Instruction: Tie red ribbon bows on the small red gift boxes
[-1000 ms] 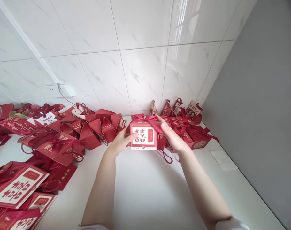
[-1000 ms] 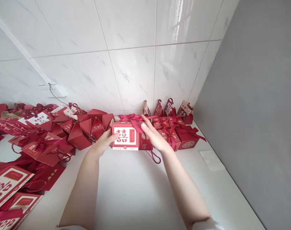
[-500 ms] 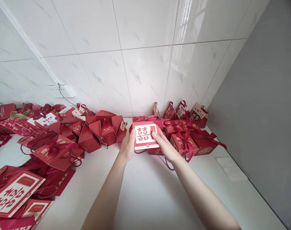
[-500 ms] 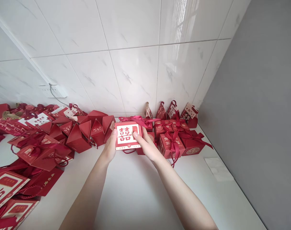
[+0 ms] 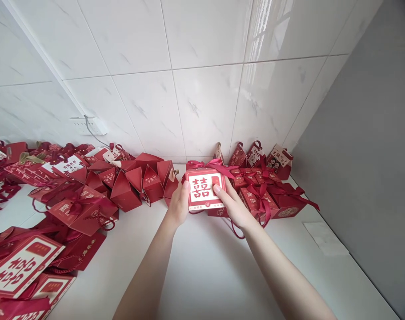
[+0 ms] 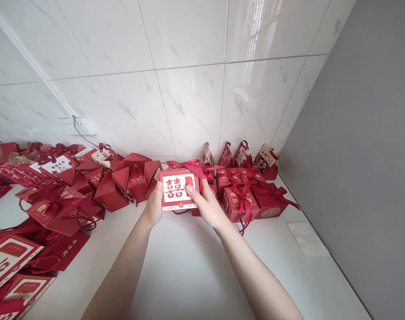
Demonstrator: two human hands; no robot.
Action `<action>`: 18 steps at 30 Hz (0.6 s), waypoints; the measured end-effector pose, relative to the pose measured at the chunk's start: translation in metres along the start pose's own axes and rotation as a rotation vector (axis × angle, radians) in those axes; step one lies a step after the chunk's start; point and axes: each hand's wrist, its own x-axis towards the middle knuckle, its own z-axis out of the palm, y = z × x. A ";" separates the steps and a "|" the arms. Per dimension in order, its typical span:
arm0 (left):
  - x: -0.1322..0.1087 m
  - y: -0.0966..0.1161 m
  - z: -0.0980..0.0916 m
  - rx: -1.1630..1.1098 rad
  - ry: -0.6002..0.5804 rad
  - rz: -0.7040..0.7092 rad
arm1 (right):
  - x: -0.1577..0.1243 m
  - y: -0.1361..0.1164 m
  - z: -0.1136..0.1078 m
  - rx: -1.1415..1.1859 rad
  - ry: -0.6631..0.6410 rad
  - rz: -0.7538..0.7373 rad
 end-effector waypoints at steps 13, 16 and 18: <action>-0.010 0.018 -0.005 0.270 0.145 -0.077 | 0.001 -0.001 -0.001 -0.064 0.119 -0.026; -0.018 0.030 -0.005 0.421 0.363 0.063 | 0.005 0.002 -0.006 -0.122 0.189 -0.031; -0.023 0.036 -0.003 0.454 0.395 0.119 | 0.006 0.004 -0.007 -0.189 0.243 -0.055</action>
